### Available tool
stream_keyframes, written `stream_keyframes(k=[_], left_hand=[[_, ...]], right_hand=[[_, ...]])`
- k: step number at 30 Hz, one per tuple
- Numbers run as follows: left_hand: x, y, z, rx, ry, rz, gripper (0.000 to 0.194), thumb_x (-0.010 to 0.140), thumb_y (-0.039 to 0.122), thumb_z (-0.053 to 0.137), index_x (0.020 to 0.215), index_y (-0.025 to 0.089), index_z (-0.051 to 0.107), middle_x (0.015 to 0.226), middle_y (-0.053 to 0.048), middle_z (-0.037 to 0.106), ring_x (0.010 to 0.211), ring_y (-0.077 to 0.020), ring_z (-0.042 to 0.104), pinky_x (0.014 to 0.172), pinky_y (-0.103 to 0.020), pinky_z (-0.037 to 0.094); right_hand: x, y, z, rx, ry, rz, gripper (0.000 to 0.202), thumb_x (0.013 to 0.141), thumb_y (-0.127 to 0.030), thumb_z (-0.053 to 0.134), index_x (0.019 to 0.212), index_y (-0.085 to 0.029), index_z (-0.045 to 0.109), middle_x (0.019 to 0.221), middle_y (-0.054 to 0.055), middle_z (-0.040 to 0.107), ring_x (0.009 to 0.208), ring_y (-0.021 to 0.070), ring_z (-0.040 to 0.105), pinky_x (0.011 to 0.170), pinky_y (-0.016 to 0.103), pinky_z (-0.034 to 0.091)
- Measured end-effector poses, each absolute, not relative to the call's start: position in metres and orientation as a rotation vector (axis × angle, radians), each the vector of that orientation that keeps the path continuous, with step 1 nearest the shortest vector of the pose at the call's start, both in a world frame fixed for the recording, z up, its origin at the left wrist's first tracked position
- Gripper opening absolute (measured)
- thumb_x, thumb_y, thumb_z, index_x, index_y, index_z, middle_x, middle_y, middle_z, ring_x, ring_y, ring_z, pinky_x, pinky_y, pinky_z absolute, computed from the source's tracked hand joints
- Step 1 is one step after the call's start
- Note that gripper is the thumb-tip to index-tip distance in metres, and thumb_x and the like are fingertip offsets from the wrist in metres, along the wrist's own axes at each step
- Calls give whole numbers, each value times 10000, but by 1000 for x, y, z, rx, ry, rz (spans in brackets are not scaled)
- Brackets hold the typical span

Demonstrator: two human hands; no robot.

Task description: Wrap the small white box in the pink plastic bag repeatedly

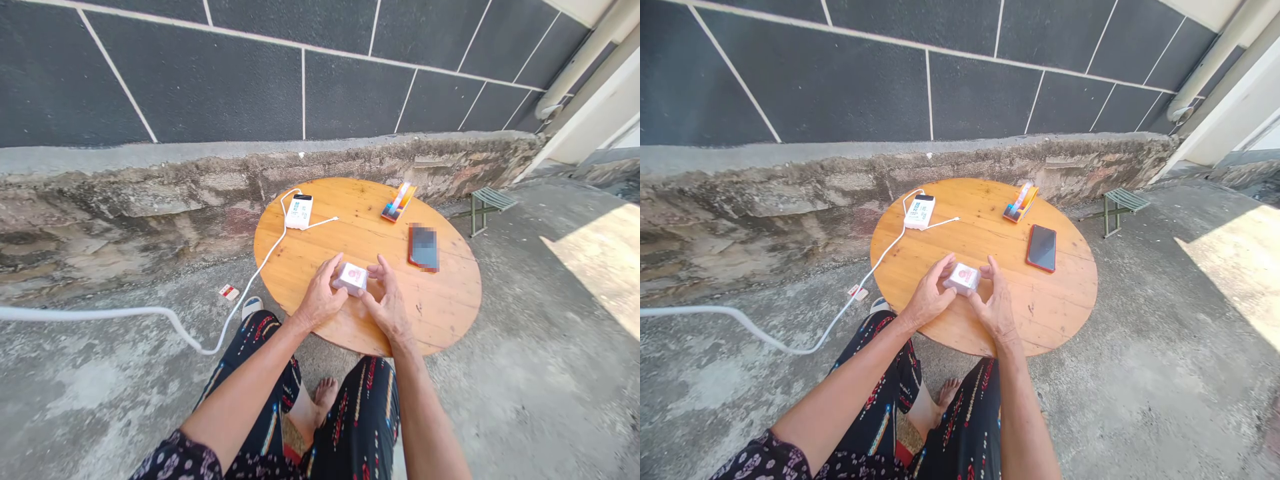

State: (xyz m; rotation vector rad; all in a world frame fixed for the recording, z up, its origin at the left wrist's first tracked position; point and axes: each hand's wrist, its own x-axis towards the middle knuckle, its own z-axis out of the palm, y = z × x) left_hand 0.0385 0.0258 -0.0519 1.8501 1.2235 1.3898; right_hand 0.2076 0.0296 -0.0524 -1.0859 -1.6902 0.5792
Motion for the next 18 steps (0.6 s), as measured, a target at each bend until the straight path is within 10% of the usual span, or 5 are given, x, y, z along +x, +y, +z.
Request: stream_keyframes(k=[18], left_hand=[[40,26,-50,1918,1239,1331,692,717,71,524,1382,168,359,1341,-123,471,1228,-232,478,1054,-394,404]], right_hand=[[210,31,-55,-1077,-1740,609,778,763,-354,680,1427,-255,289,1277,114,544,1156,259,530,1016,492,387]])
